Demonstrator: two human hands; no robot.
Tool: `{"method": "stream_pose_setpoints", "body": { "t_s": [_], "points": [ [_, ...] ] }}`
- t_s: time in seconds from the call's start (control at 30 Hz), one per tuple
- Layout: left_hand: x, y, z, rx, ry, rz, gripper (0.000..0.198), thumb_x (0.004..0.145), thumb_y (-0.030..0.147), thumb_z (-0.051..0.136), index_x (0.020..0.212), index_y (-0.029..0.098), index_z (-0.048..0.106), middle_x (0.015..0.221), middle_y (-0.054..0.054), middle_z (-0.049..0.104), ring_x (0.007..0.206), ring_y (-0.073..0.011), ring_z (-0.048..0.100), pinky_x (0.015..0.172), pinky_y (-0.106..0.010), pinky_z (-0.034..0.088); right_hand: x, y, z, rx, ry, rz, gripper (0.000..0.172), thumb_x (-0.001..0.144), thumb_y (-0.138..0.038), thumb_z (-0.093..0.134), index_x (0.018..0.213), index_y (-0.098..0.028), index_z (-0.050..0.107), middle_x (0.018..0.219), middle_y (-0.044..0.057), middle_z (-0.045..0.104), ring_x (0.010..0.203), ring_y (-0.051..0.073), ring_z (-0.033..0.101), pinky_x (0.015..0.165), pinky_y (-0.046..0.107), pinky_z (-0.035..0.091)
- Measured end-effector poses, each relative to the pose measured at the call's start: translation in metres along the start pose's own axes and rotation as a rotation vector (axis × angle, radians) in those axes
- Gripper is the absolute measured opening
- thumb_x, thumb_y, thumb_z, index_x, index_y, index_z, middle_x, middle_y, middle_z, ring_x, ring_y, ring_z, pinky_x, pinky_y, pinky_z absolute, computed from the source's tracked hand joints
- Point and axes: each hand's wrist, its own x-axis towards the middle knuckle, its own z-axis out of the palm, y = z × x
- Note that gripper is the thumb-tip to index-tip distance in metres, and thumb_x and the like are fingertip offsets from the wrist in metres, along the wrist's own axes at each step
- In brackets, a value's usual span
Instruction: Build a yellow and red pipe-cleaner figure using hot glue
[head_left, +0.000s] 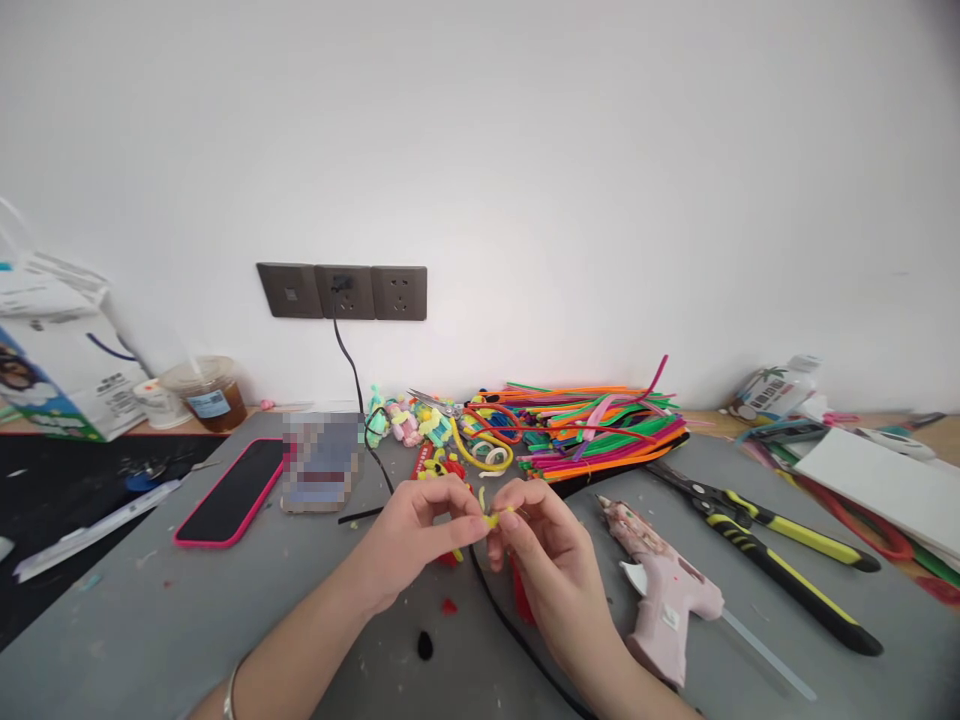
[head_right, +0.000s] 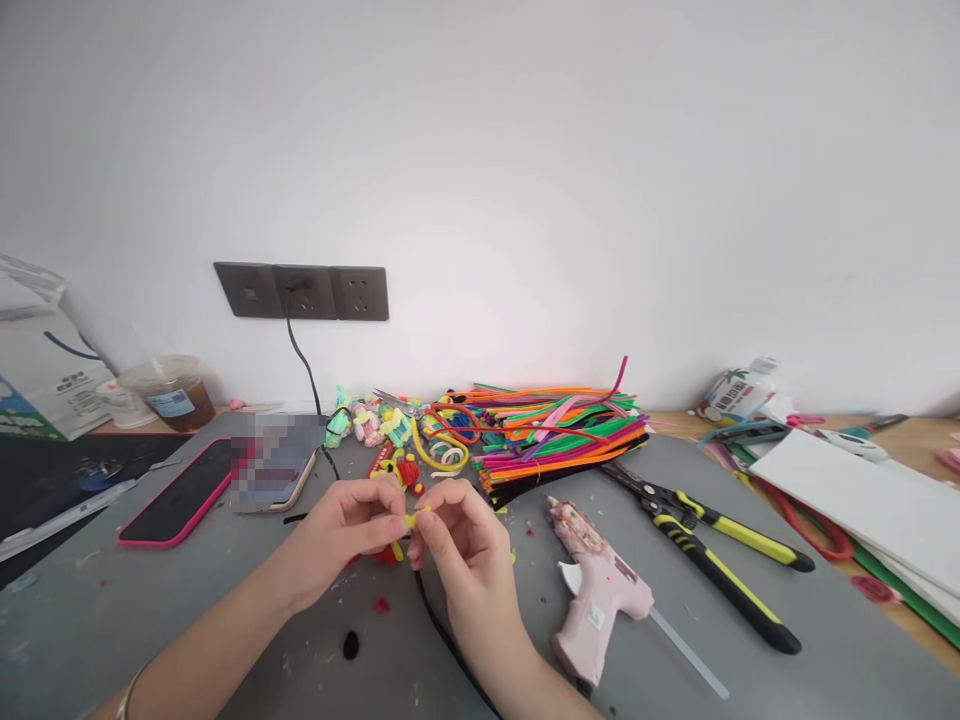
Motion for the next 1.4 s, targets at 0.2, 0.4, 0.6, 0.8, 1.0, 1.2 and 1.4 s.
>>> {"method": "stream_pose_setpoints", "body": {
  "t_s": [0.2,0.4,0.6,0.8,1.0,1.2,1.4],
  "points": [
    [0.0007,0.0033,-0.0045,0.074,-0.078,-0.077,0.029,0.081,0.04,0.076,0.07,0.016,0.064,0.073,-0.002,0.062,0.073,-0.0151,0.058,0.067,-0.028,0.04,0.0016,-0.0001,-0.0002,0.015,-0.02,0.082,0.018,0.088,-0.037,0.075,0.083,-0.022,0.068,0.067,-0.003,0.06,0.054,0.009,0.054,0.05,0.02,0.047],
    [0.0022,-0.0003,-0.004,-0.098,0.073,-0.109,0.036,0.074,0.046,0.082,0.076,0.015,0.066,0.067,0.0,0.06,0.06,-0.0084,0.044,0.053,-0.022,0.025,0.0036,0.0014,-0.0025,0.026,0.029,0.022,0.013,0.087,-0.031,0.076,0.083,-0.022,0.067,0.081,0.0,0.068,0.065,0.013,0.067,0.057,0.022,0.055],
    [0.0029,-0.0002,0.0022,-0.164,0.122,-0.113,0.04,0.069,0.049,0.084,0.07,0.014,0.064,0.064,0.001,0.057,0.057,-0.0082,0.043,0.051,-0.023,0.022,0.0041,-0.0023,0.001,-0.046,-0.004,0.005,0.014,0.083,-0.029,0.079,0.077,-0.022,0.069,0.077,0.0,0.066,0.063,0.013,0.065,0.057,0.024,0.055],
    [0.0033,0.0008,0.0003,-0.165,0.178,-0.102,0.042,0.066,0.05,0.087,0.07,0.015,0.064,0.06,0.005,0.045,0.052,-0.0058,0.031,0.05,-0.023,0.021,0.0031,-0.0034,0.0001,-0.165,-0.012,-0.062,0.012,0.085,-0.029,0.076,0.076,-0.022,0.071,0.075,0.001,0.063,0.063,0.015,0.062,0.057,0.026,0.052],
    [0.0029,0.0019,-0.0014,-0.079,0.125,-0.067,0.044,0.071,0.053,0.082,0.065,0.015,0.061,0.061,0.004,0.044,0.055,-0.0072,0.027,0.052,-0.025,0.017,0.0028,-0.0039,-0.0006,-0.148,0.011,-0.039,0.014,0.087,-0.033,0.073,0.079,-0.023,0.071,0.075,0.001,0.063,0.063,0.015,0.061,0.057,0.027,0.05],
    [0.0021,0.0024,0.0,0.003,0.078,-0.044,0.041,0.075,0.053,0.078,0.066,0.015,0.064,0.062,0.005,0.044,0.056,-0.008,0.027,0.053,-0.025,0.02,0.0058,-0.0031,-0.0037,-0.176,0.054,-0.053,0.014,0.084,-0.035,0.076,0.078,-0.023,0.074,0.074,0.002,0.065,0.063,0.015,0.054,0.057,0.026,0.045],
    [0.0003,0.0025,-0.0035,0.135,-0.051,-0.041,0.032,0.08,0.046,0.076,0.07,0.016,0.068,0.07,0.002,0.051,0.068,-0.012,0.041,0.061,-0.025,0.033,0.0083,-0.0051,-0.0046,-0.226,0.001,-0.043,0.017,0.083,-0.038,0.077,0.074,-0.024,0.076,0.073,0.002,0.062,0.069,0.017,0.054,0.064,0.029,0.045]
  ]
}}
